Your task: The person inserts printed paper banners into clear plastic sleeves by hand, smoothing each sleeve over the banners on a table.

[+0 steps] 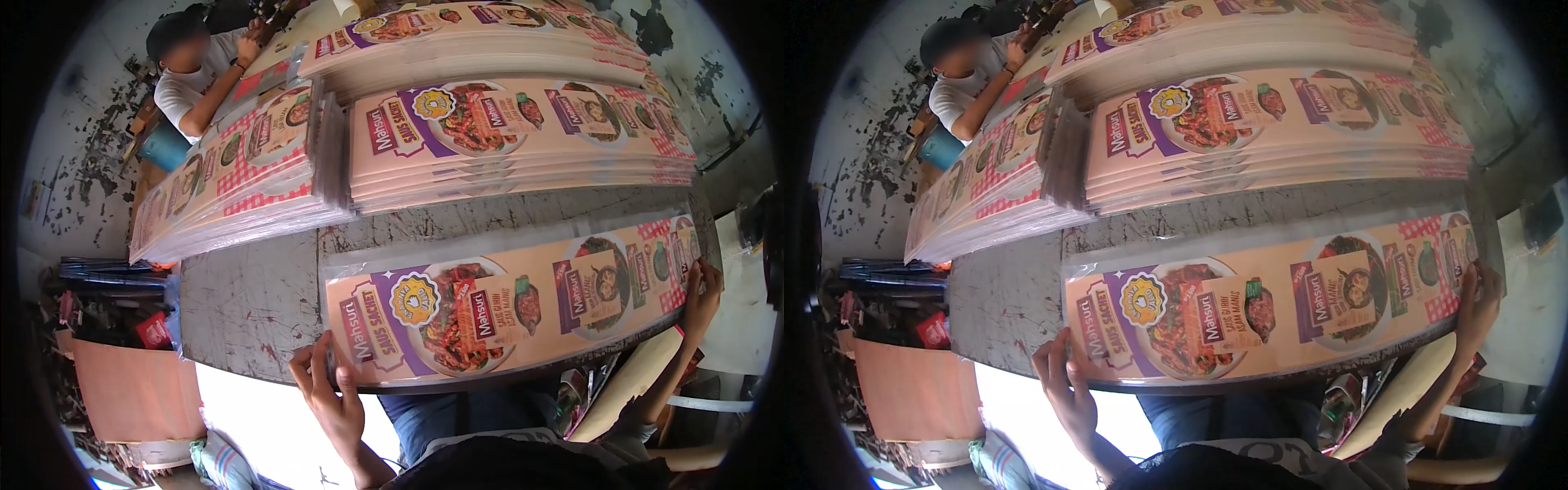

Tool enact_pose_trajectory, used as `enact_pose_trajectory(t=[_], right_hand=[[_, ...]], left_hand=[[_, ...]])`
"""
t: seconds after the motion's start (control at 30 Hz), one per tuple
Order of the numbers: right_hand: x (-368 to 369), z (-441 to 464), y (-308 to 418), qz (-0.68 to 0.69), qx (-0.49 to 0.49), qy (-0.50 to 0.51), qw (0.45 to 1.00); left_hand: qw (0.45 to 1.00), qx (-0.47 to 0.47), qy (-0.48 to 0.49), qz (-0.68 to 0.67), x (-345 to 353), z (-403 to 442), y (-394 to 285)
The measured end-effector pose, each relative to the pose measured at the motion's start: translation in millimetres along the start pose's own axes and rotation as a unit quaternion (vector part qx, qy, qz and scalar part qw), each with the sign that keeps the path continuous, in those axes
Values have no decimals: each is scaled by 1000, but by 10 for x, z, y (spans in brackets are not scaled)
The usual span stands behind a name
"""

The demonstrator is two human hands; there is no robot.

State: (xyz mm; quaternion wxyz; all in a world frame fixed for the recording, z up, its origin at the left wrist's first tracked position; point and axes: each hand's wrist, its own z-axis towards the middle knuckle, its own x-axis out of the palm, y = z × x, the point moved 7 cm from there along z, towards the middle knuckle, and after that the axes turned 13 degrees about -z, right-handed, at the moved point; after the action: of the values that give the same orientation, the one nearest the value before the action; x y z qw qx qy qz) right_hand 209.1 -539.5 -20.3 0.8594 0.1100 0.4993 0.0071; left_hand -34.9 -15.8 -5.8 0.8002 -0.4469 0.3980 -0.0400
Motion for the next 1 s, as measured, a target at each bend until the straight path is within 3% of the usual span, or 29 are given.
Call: enact_pose_trajectory(t=[0.27, 0.33, 0.47, 0.53, 0.6, 0.67, 0.7, 0.77, 0.87, 0.9, 0.93, 0.97, 1.0], right_hand=[[104, -62, -93, -20, -32, -66, 997], [123, -86, -128, -23, -22, -74, 997], [111, -113, -69, -54, -53, -84, 994], [102, -110, -44, -54, -50, -84, 994], [84, -123, -19, -52, -54, -100, 992], [76, -133, -13, -47, -49, -105, 992], [54, -147, 1, -76, -53, -122, 988], [-207, -289, 410, -145, -73, -207, 965], [-539, -1034, 1097, -63, -23, -262, 963], [-186, -1475, 1361, 45, -258, -38, 964], [-240, -1702, 1843, 133, -374, 38, 917], [-437, -2018, 2369, 189, -534, -20, 824], [-631, -2266, 2712, 192, -646, -141, 725]], left_hand=[[994, -37, 43, -94, -42, 220, 68], [972, -68, 52, -217, -54, 250, 131], [955, -55, 51, -286, -127, 263, 199], [924, -79, 49, -370, -100, 244, 131], [836, -109, 66, -534, -4, 213, -35], [820, -86, 56, -563, 49, 204, -51], [780, -99, 51, -616, 64, 188, -41], [701, -153, 53, -695, 86, 90, 149], [665, -172, 55, -725, 149, 16, 254], [668, -171, 57, -722, 177, -6, 294], [652, -151, 34, -742, 191, -12, 338], [635, -132, 11, -761, 192, -12, 363], [636, -131, 15, -760, 216, -15, 360]])
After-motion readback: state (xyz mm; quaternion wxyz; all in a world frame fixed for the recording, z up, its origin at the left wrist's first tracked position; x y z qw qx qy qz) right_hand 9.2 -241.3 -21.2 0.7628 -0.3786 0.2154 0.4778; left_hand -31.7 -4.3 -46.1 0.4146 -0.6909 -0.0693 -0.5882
